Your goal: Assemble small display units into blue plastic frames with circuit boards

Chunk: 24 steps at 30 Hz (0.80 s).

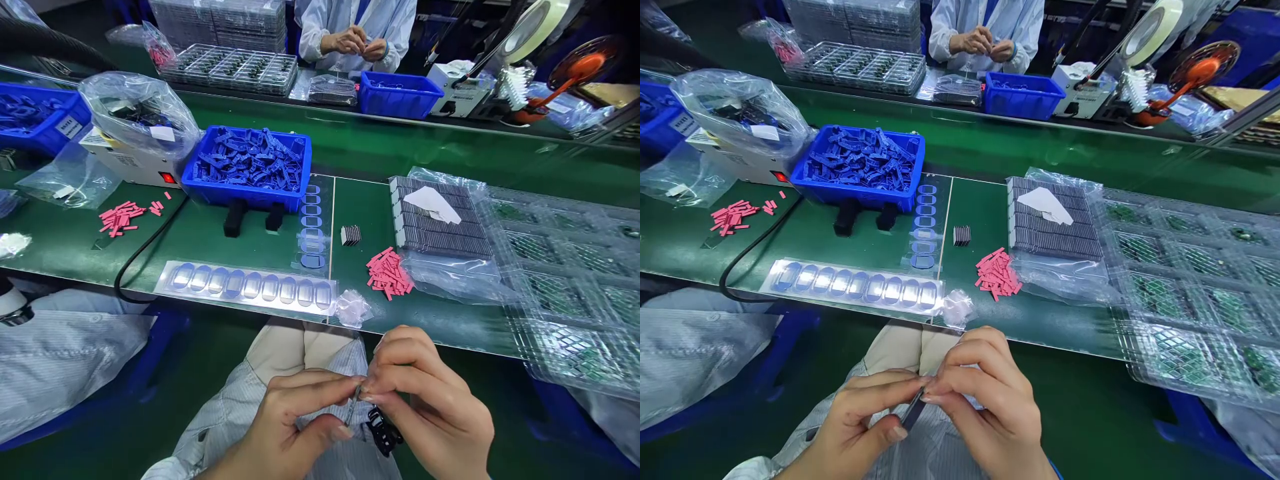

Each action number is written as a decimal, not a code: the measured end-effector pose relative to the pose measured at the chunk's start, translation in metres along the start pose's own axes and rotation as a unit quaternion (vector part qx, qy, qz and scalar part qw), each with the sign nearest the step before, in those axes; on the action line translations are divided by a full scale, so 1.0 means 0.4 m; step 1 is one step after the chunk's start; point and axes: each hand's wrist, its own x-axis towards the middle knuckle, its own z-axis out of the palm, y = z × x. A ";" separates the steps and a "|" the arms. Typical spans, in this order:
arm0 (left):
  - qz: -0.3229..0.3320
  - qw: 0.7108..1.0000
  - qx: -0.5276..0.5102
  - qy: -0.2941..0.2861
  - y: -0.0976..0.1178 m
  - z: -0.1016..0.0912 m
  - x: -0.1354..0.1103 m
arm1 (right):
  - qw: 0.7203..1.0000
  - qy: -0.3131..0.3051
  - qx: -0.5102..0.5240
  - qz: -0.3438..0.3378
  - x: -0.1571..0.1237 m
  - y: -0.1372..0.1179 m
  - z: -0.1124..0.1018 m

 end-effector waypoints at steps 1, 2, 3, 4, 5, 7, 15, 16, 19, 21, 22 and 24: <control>0.006 1.000 0.007 -0.002 -0.001 -0.001 0.000 | 1.000 -0.002 0.003 0.004 -0.002 0.001 0.000; 0.011 1.000 0.015 -0.004 -0.001 -0.003 0.001 | 1.000 -0.003 0.005 0.007 -0.004 0.002 0.000; 0.016 1.000 0.021 -0.005 -0.002 -0.004 0.001 | 1.000 -0.003 0.006 0.008 -0.006 0.003 0.000; 0.020 0.999 0.025 -0.005 -0.002 -0.005 0.002 | 1.000 -0.004 0.005 0.009 -0.008 0.005 0.000; 0.024 0.999 0.029 -0.005 -0.003 -0.006 0.002 | 1.000 -0.005 0.002 0.009 -0.010 0.006 0.001; 0.024 0.999 0.028 -0.004 -0.004 -0.004 0.002 | 1.000 -0.007 -0.010 0.009 -0.013 0.010 0.004; -0.140 0.974 -0.151 0.093 -0.051 0.026 -0.010 | 0.977 0.026 -0.187 -0.095 -0.051 0.011 0.019; -0.155 0.965 -0.180 0.111 -0.061 0.026 -0.010 | 0.980 0.031 -0.181 -0.081 -0.057 0.015 0.017; -0.185 0.948 -0.210 0.150 -0.088 0.018 -0.003 | 0.984 0.045 -0.163 0.054 -0.062 0.058 0.014; -0.198 0.941 -0.226 0.154 -0.096 0.011 0.003 | 0.969 0.051 -0.208 0.121 -0.057 0.113 0.020; -0.204 0.939 -0.234 0.150 -0.097 0.009 0.007 | 0.959 0.053 -0.243 0.134 -0.054 0.144 0.026; -0.211 0.935 -0.242 0.150 -0.090 0.010 0.013 | 0.940 0.070 -0.304 0.138 -0.050 0.198 0.044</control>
